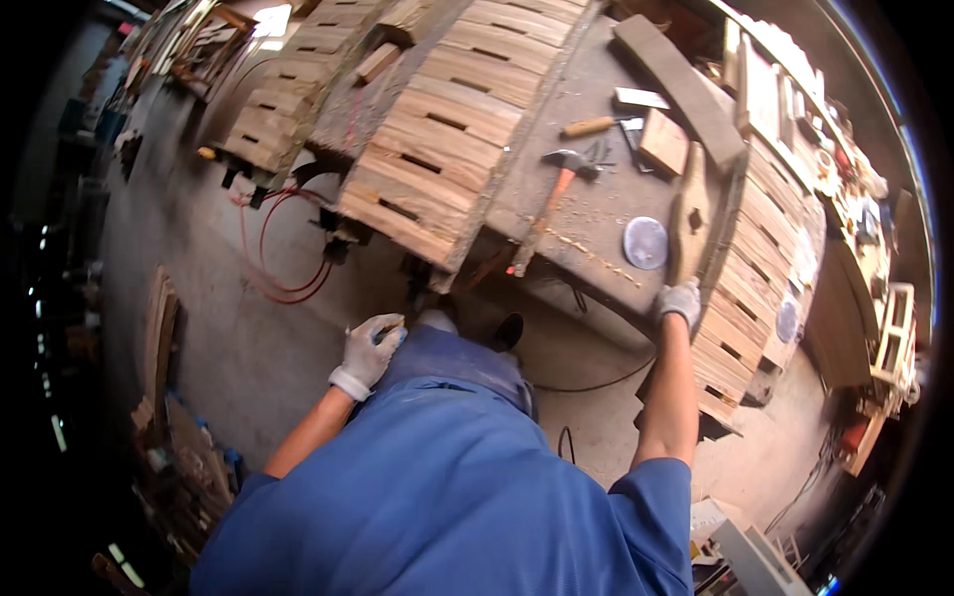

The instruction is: The person uses a nail gun to fasten small wooden planks together on a workbench. They then move the assembled pieces to a larger wooden structure, arranging them in a specific pattern and securing them with a hammer. The task involves repetitive handling of wood pieces and tools.

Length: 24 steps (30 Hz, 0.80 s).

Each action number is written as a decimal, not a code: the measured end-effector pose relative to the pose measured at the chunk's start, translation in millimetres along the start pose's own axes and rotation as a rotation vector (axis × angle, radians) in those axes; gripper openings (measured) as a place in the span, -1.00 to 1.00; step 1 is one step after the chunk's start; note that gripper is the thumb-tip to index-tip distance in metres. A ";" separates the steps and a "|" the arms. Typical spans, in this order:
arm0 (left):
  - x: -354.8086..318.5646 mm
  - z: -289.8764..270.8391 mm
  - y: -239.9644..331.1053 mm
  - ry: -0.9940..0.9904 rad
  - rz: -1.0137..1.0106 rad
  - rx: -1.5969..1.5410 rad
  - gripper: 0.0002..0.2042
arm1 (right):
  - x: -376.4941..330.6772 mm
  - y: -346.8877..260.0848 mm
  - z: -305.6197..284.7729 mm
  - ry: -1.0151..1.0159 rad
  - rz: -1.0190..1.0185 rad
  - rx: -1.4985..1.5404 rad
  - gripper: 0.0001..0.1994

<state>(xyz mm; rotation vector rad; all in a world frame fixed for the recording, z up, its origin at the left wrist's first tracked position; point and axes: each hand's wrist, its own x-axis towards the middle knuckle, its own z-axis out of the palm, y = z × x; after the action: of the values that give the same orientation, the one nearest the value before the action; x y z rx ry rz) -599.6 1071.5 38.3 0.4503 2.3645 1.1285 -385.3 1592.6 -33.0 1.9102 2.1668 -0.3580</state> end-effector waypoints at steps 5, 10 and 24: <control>-1.5 -22.4 -5.4 -0.158 -0.034 0.092 -0.67 | 7.3 -4.5 12.7 -0.013 -0.075 0.086 -0.45; 38.5 -56.0 -12.5 -0.299 0.101 0.186 -0.66 | -16.1 -10.8 26.8 -0.327 0.062 0.723 -0.75; 264.1 -188.8 42.7 -0.509 1.034 0.094 -0.65 | -438.3 -185.7 51.0 -0.375 0.221 2.185 -0.42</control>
<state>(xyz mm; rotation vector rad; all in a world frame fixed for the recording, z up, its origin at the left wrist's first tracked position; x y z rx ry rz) -919.0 1104.9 101.7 1.8724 1.6872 1.0744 -514.8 1143.1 69.0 1.8879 0.6190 -3.4316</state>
